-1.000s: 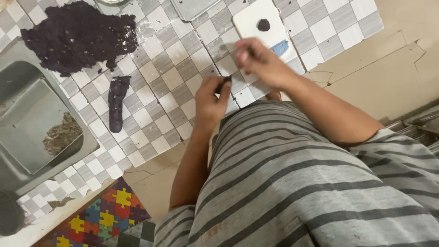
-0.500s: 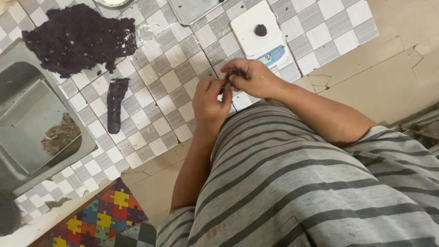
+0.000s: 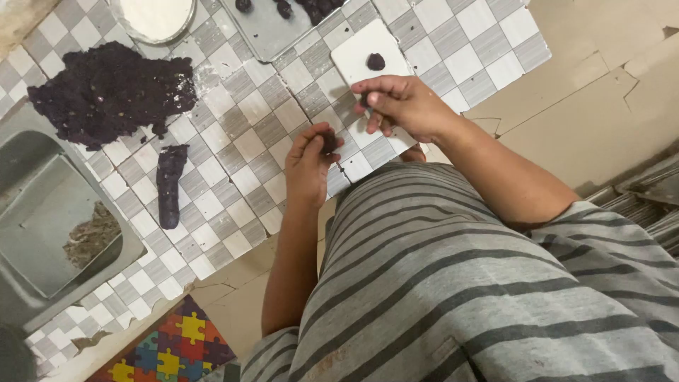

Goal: Weighing and shaping small portions of dark dough on a bakery counter

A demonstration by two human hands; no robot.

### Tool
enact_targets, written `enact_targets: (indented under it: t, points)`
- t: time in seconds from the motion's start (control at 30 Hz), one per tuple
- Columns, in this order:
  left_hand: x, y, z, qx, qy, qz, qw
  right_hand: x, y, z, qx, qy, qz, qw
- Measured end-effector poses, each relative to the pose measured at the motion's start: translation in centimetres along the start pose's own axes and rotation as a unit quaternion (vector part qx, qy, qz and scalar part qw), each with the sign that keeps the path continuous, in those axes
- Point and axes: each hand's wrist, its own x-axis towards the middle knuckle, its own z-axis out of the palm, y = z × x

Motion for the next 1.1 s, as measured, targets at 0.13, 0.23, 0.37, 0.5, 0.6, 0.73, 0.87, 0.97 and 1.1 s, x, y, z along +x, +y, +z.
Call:
enact_targets:
  t: [0.13,0.23,0.37,0.5,0.6,0.73,0.87,0.97,1.1]
  points:
    - [0.1,0.1,-0.7,-0.076,0.01,-0.02,0.997,-0.5,0.1,-2.7,-0.026,0.067,-0.018,0.997]
    - [-0.1,0.2,-1.6,-0.084,-0.012,-0.004,0.996,-0.6,-1.1,-4.0,0.023,0.126,-0.048,0.991]
    - [-0.8,0.5,-2.2,-0.077,-0.018,-0.015,0.997,0.0,-1.4,-5.2,0.048,0.159,-0.106,0.98]
    - [-1.1,0.5,-2.6,-0.055,-0.017,-0.027,0.998,0.9,-0.9,-5.5,0.041,0.152,-0.105,0.982]
    - [-1.3,0.6,-2.9,-0.028,-0.019,-0.031,0.999,2.3,-0.1,-5.0,-0.139,0.186,-0.186,0.955]
    - [-0.8,0.8,-2.9,-0.002,-0.028,-0.036,0.999,4.0,-2.2,-1.4,-0.337,0.131,-0.172,0.917]
    - [-0.3,1.3,-2.7,0.011,-0.035,-0.039,0.999,10.0,2.7,-3.6,-0.658,0.132,-0.259,0.695]
    - [0.2,1.6,-2.9,0.006,-0.035,-0.041,0.999,10.0,3.9,-3.2,-0.697,0.191,-0.237,0.649]
    - [1.9,0.7,-4.5,0.019,-0.039,-0.067,0.997,7.2,2.6,-1.2,-0.674,0.242,-0.12,0.687]
